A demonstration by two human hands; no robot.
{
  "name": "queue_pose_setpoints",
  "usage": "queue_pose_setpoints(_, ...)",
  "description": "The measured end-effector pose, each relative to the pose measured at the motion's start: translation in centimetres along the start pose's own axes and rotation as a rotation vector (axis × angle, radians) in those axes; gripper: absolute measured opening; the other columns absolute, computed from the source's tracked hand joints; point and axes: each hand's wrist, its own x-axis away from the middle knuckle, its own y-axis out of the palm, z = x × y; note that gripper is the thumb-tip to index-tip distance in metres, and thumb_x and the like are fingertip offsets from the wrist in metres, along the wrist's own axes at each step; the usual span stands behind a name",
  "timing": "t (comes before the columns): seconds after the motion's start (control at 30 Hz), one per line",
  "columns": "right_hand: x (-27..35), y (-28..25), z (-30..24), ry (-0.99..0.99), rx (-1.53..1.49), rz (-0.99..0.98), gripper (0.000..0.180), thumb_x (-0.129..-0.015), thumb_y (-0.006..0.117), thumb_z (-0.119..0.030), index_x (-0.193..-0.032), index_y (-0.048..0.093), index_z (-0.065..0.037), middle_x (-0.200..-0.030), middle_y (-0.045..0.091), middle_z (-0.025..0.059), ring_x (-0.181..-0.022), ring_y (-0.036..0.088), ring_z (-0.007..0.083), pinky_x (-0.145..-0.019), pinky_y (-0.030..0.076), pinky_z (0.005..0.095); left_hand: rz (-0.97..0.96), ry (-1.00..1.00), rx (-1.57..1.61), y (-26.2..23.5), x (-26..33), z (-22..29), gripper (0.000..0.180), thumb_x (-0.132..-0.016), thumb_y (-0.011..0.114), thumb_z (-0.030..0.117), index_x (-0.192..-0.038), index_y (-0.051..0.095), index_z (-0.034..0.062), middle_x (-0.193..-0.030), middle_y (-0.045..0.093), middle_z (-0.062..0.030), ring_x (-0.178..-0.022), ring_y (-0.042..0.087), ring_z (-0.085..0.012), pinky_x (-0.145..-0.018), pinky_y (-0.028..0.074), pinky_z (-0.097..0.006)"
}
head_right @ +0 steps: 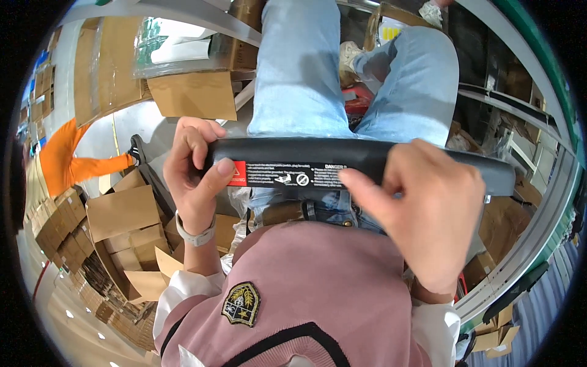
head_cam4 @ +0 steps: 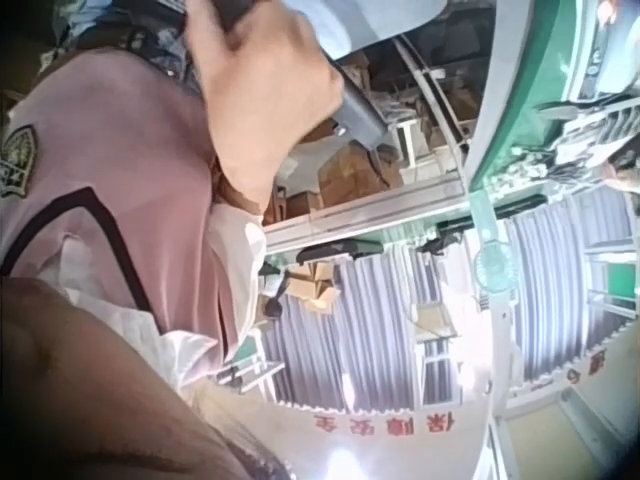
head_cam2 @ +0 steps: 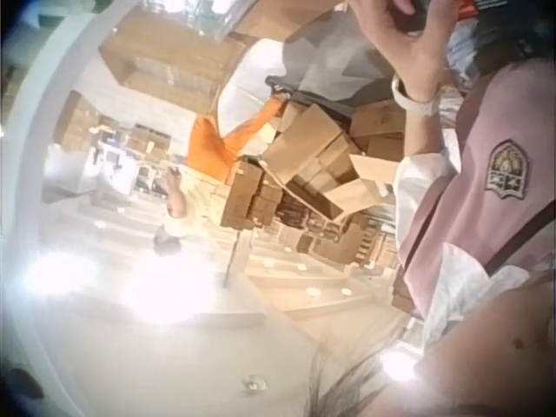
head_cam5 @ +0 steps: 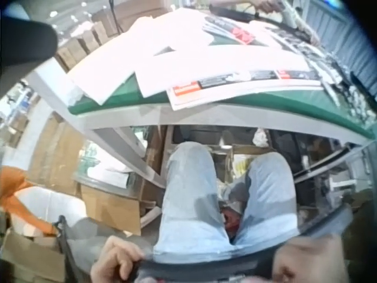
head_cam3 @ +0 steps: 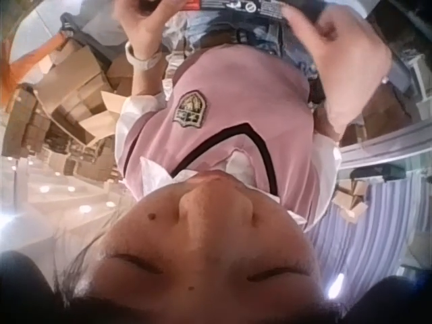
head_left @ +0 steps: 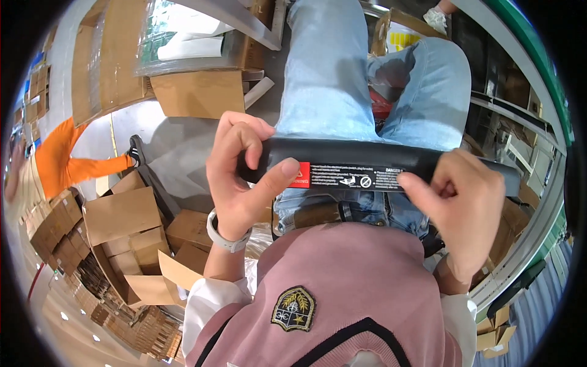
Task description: Applying warning and informational labels to black plastic electronic components at a factory workbench.
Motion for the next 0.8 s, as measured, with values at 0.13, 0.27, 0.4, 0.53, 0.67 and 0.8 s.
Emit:
queue_pose_setpoints(0.13,-1.6,1.9,-1.9,-0.358,-0.176,0.175,0.058,-0.060,0.082,-0.025,-0.115,0.068,-0.010,-0.103,0.063,0.0113,-0.095,0.060,0.0286,-0.080,0.049,0.0405,0.027,0.063,-0.041,-0.1,-0.5,-0.5,0.038,-0.074,0.078,0.012,-0.071,0.041,0.0059,-0.088,0.045,-0.0078,-0.085,0.048,-0.0181,-0.075,0.039,-0.028)
queue_pose_setpoints(0.27,-2.7,4.7,-2.2,-0.626,0.052,0.130,0.046,-0.078,0.062,-0.017,-0.124,0.065,-0.012,-0.133,0.057,0.0062,-0.113,0.058,0.0284,-0.089,0.047,0.0489,0.020,0.141,-0.063,0.7,-1.9,-0.9,0.031,-0.078,0.073,0.008,-0.070,0.043,0.0049,-0.086,0.047,-0.0095,-0.085,0.048,-0.0210,-0.073,0.039,-0.029)
queue_pose_setpoints(0.4,-1.7,3.2,3.1,-0.502,0.098,0.306,0.046,-0.077,0.061,-0.014,-0.123,0.064,-0.008,-0.118,0.066,0.0073,-0.101,0.064,0.0282,-0.081,0.050,0.0433,0.073,0.124,-0.116,1.3,-2.5,0.0,0.023,-0.082,0.067,0.006,-0.073,0.046,0.0031,-0.089,0.050,-0.0114,-0.083,0.050,-0.0238,-0.076,0.043,-0.033)
queue_pose_setpoints(0.53,-3.1,2.6,5.9,-0.561,0.082,0.420,0.047,-0.074,0.061,-0.007,-0.120,0.065,-0.006,-0.114,0.068,0.0085,-0.090,0.067,0.0246,-0.074,0.054,0.0346,-0.133,0.455,-0.532,1.6,-5.5,0.3,0.023,-0.081,0.072,0.015,-0.101,0.067,0.0045,-0.099,0.057,-0.0160,-0.091,0.058,-0.0322,-0.080,0.048,-0.039)
queue_pose_setpoints(0.67,-5.5,1.8,7.0,-0.473,0.167,0.332,0.036,-0.074,0.063,-0.008,-0.110,0.066,-0.007,-0.102,0.068,0.0060,-0.087,0.067,0.0215,-0.069,0.055,0.0337,-0.288,0.447,-0.498,2.2,-9.8,-1.0,0.026,-0.081,0.073,0.014,-0.107,0.073,0.0092,-0.092,0.064,-0.0114,-0.082,0.064,-0.0298,-0.075,0.051,-0.038)
queue_pose_setpoints(0.8,-5.4,-3.5,7.3,-0.356,0.152,0.636,0.014,-0.076,0.071,-0.014,-0.088,0.066,-0.008,-0.078,0.066,0.0056,-0.069,0.067,0.0225,-0.055,0.051,0.0374,-0.279,0.438,-0.605,3.3,-13.0,-6.7,0.013,-0.085,0.068,0.010,-0.095,0.072,0.0025,-0.093,0.066,-0.0137,-0.084,0.065,-0.0335,-0.078,0.051,-0.040)
